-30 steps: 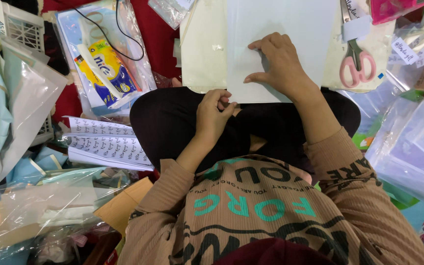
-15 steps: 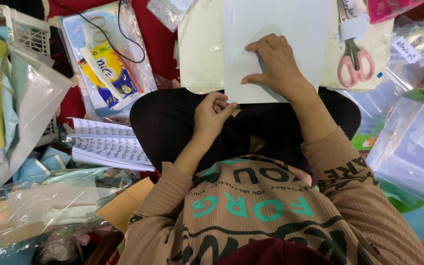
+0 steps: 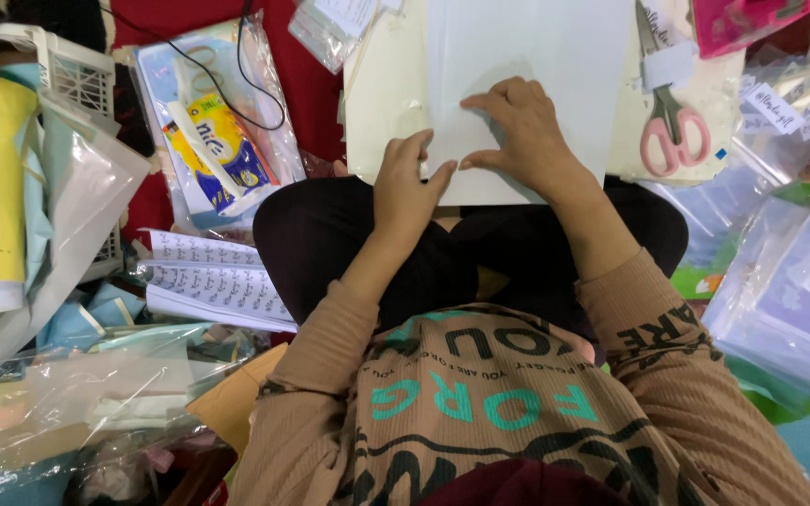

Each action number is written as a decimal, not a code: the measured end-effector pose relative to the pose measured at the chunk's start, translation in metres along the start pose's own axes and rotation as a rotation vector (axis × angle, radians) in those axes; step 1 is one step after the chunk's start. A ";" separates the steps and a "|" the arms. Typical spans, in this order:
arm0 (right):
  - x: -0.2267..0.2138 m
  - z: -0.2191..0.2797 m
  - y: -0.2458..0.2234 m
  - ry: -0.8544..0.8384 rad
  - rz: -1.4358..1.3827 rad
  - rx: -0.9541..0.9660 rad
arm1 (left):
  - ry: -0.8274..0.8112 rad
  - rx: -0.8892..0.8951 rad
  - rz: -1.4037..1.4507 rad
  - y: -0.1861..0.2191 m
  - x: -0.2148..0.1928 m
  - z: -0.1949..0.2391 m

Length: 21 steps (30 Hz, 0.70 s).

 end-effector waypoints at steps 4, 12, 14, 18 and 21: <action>-0.002 0.002 -0.002 0.035 0.030 -0.062 | -0.036 0.050 -0.230 0.015 0.004 -0.027; -0.007 0.032 0.012 0.256 -0.066 -0.058 | -0.090 -0.076 -0.290 0.017 0.014 -0.056; -0.015 0.058 0.024 0.566 -0.082 0.196 | -0.063 0.013 -0.267 0.020 0.014 -0.051; -0.025 0.104 0.034 0.464 -0.014 0.376 | -0.131 0.300 -0.325 -0.021 0.050 -0.048; -0.026 0.119 0.031 0.392 -0.152 0.501 | 0.117 0.627 -0.465 -0.033 0.063 -0.039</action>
Point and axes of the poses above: each hand's wrist, its own z-axis away from the middle knuckle, its own x-axis out of the palm, y = z × x, the point moved 1 cm from there along -z, towards the middle knuckle, and after that the axes turned 7 degrees about z, right-handed, at the moved point
